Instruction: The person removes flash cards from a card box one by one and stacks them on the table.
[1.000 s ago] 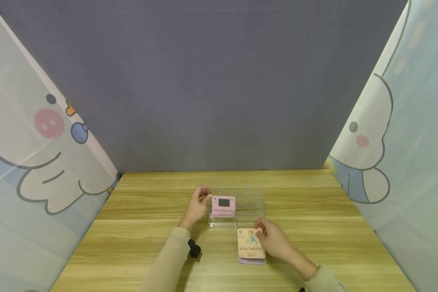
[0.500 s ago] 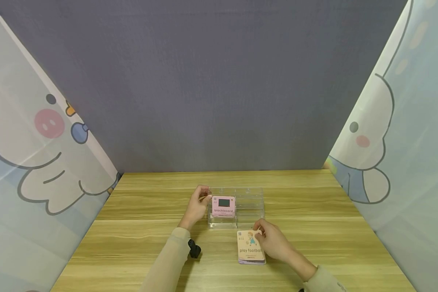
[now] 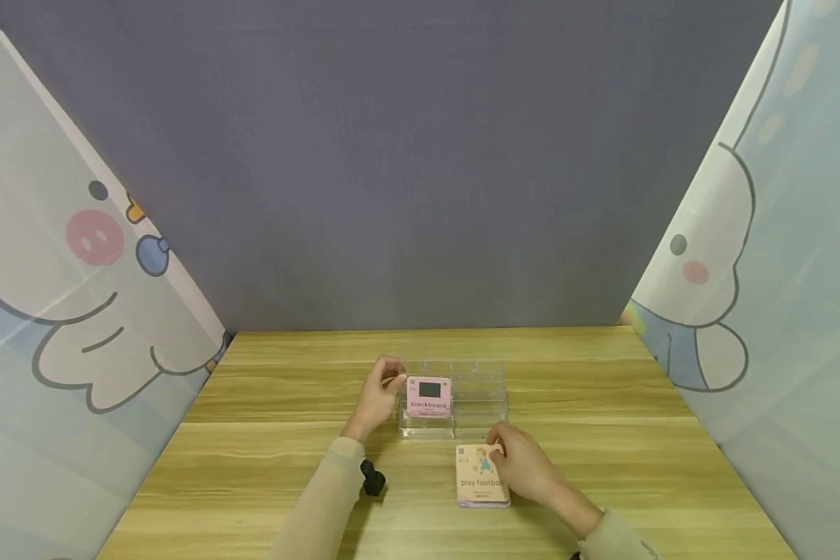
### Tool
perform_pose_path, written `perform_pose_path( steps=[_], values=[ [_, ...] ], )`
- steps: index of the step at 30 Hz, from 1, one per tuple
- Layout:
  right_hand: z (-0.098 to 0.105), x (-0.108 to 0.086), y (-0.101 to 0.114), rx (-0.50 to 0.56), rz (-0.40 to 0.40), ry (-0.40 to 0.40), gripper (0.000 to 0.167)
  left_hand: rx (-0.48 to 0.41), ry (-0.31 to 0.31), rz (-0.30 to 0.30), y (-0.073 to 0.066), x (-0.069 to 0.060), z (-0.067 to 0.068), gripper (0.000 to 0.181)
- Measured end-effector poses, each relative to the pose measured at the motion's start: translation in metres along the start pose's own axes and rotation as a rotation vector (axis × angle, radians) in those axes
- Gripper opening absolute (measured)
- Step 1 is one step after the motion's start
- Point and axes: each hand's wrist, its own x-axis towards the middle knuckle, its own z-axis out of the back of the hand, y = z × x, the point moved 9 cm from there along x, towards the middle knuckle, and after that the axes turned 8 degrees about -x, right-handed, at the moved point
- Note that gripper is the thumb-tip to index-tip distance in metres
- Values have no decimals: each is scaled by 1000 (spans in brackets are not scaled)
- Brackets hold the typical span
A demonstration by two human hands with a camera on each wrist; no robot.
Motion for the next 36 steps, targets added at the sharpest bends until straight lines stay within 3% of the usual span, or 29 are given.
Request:
perform_pose_path(
  steps=[6,19,27,36],
  values=[
    [-1,3,0,-105,6,-24,17,1,3,0,1,0,0,24],
    [-9,8,1,-185,5,24,13,0,6,3,2,0,-1,25],
    [-11,11,-3,-279,-10,-3,18,12,6,0,2,0,0,25],
    [-8,11,-2,-295,-22,0,19,9,8,-13,2,1,0,24]
  ],
)
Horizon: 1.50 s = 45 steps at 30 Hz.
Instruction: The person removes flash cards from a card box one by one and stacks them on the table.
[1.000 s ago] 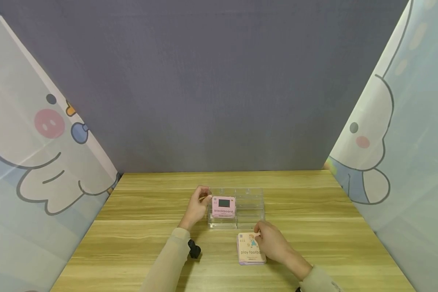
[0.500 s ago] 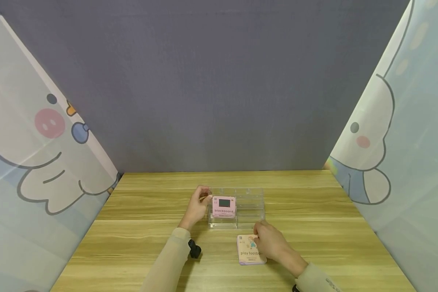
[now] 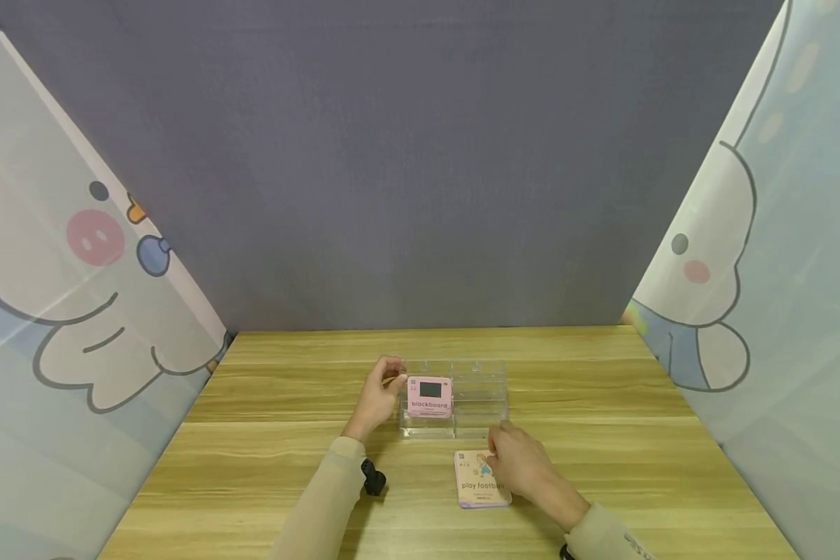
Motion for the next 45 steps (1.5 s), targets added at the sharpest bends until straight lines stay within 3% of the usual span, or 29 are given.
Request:
perform_pose_path(
  steps=[16,32,45],
  values=[
    [11,3,3,23,1,-49,9,-2,-11,12,2,0,0,24],
    [30,13,13,68,-24,-116,14,3,-11,13,2,0,0,24],
    [48,25,21,74,9,-215,3,5,-10,8,2,0,0,24]
  ],
)
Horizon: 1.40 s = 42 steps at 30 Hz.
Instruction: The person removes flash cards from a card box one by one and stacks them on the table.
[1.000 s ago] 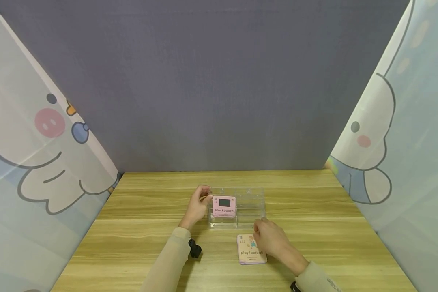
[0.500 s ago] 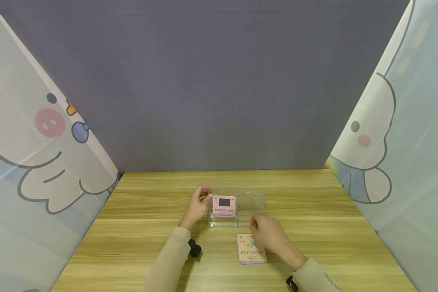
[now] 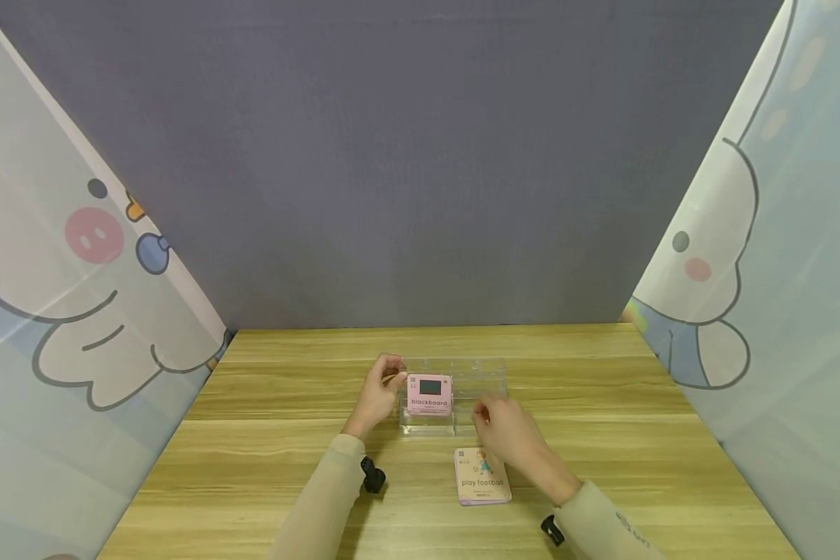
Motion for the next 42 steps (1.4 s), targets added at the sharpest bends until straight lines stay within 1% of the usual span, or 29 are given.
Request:
perform_pose_path(
  steps=[9,15,19,24,33,42],
  values=[
    [14,9,10,-18,19,-97,5,-7,-7,3,-1,0,1,24],
    [17,14,17,1,46,-133,5,-2,-21,2,-1,0,1,25],
    [17,17,19,22,50,-148,6,2,-21,-11,-1,0,1,25],
    [17,21,20,40,39,-162,8,0,-15,-8,1,1,1,24],
    [19,27,28,31,118,-238,16,-5,-6,1,3,1,2,25],
    [14,33,31,21,127,-250,17,-11,-10,2,2,0,1,25]
  ],
)
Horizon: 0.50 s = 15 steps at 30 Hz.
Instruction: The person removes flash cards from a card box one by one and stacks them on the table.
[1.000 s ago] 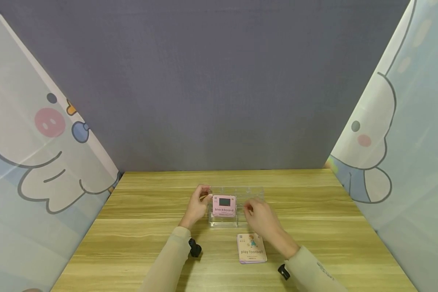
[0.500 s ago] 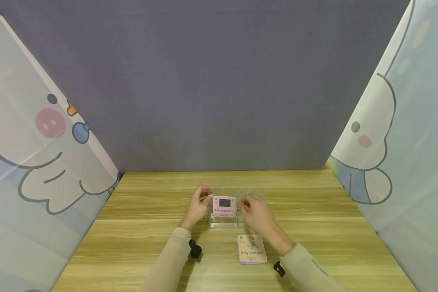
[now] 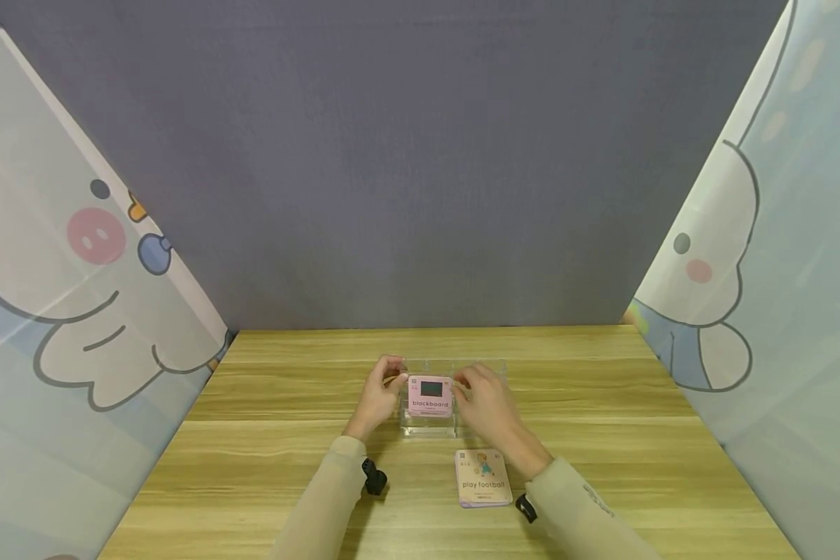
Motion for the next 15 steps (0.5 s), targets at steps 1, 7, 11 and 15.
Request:
perform_pose_path(
  steps=[1,7,11,15],
  values=[
    [-1,0,0,-2,2,-1,17,1,0,-1,0,0,0,25],
    [-4,4,3,-5,6,-1,19,0,2,1,1,1,0,25],
    [-7,5,4,11,9,14,19,-1,3,3,1,1,0,25],
    [-10,7,3,13,-3,33,18,0,1,2,0,1,0,25]
  ],
)
